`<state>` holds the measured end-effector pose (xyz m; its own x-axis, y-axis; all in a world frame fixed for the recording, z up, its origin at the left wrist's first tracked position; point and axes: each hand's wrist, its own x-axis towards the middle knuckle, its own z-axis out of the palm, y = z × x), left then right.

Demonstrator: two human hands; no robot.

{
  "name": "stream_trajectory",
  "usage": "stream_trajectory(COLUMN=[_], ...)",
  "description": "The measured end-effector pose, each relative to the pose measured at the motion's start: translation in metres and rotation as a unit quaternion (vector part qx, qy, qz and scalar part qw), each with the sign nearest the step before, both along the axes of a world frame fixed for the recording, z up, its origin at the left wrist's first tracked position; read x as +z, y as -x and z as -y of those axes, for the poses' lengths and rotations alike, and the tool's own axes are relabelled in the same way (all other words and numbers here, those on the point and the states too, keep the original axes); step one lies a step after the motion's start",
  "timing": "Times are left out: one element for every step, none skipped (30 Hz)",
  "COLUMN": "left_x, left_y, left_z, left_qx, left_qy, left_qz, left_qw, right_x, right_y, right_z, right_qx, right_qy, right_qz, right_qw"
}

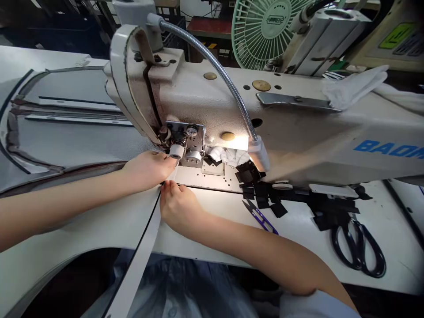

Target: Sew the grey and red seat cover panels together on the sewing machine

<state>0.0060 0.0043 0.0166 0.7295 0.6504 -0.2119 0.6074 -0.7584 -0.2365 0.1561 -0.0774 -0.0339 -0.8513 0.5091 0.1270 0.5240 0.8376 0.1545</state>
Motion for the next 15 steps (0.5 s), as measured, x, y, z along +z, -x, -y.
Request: stream_trajectory(left_x=[0.002,0.002,0.002,0.001,0.000,-0.003,-0.006,-0.008,-0.010,-0.012,-0.012,-0.011,-0.010,-0.008,-0.006], left_y=[-0.002,-0.004,-0.006,-0.008,-0.010,-0.012,-0.014,-0.016,-0.018,-0.019,-0.020,-0.020,-0.019,-0.017,-0.015], left_z=[0.001,0.001,0.002,0.003,0.004,0.005,0.006,0.008,0.009,0.009,0.010,0.010,0.010,0.010,0.009], left_qx=[0.002,0.005,0.011,0.016,0.024,0.035,0.049,0.064,0.081,0.094,0.101,0.101,0.094,0.081,0.066], left_qy=[-0.011,-0.020,-0.025,-0.026,-0.028,-0.029,-0.030,-0.031,-0.032,-0.032,-0.033,-0.036,-0.041,-0.047,-0.051], left_qz=[-0.015,-0.024,-0.025,-0.021,-0.014,-0.004,0.008,0.020,0.028,0.030,0.028,0.026,0.025,0.024,0.022], left_qw=[1.000,1.000,0.999,0.999,0.999,0.999,0.998,0.997,0.996,0.995,0.994,0.994,0.994,0.995,0.996], right_x=[0.001,0.002,0.003,0.005,0.006,0.007,0.008,0.008,0.007,0.007,0.006,0.005,0.004,0.003,0.003], right_y=[-0.001,-0.001,-0.002,-0.003,-0.003,-0.004,-0.004,-0.004,-0.003,-0.003,-0.003,-0.003,-0.003,-0.004,-0.004], right_z=[-0.001,-0.003,-0.005,-0.007,-0.009,-0.010,-0.012,-0.014,-0.015,-0.016,-0.017,-0.017,-0.016,-0.015,-0.014], right_qx=[-0.009,-0.018,-0.026,-0.033,-0.039,-0.043,-0.046,-0.049,-0.053,-0.057,-0.061,-0.066,-0.067,-0.064,-0.058], right_qy=[0.010,0.020,0.029,0.038,0.049,0.061,0.075,0.088,0.099,0.107,0.109,0.104,0.094,0.082,0.069], right_qz=[0.000,-0.001,-0.004,-0.008,-0.013,-0.017,-0.022,-0.027,-0.031,-0.033,-0.034,-0.036,-0.036,-0.035,-0.032], right_qw=[1.000,1.000,0.999,0.999,0.998,0.997,0.996,0.995,0.993,0.992,0.992,0.992,0.993,0.994,0.995])
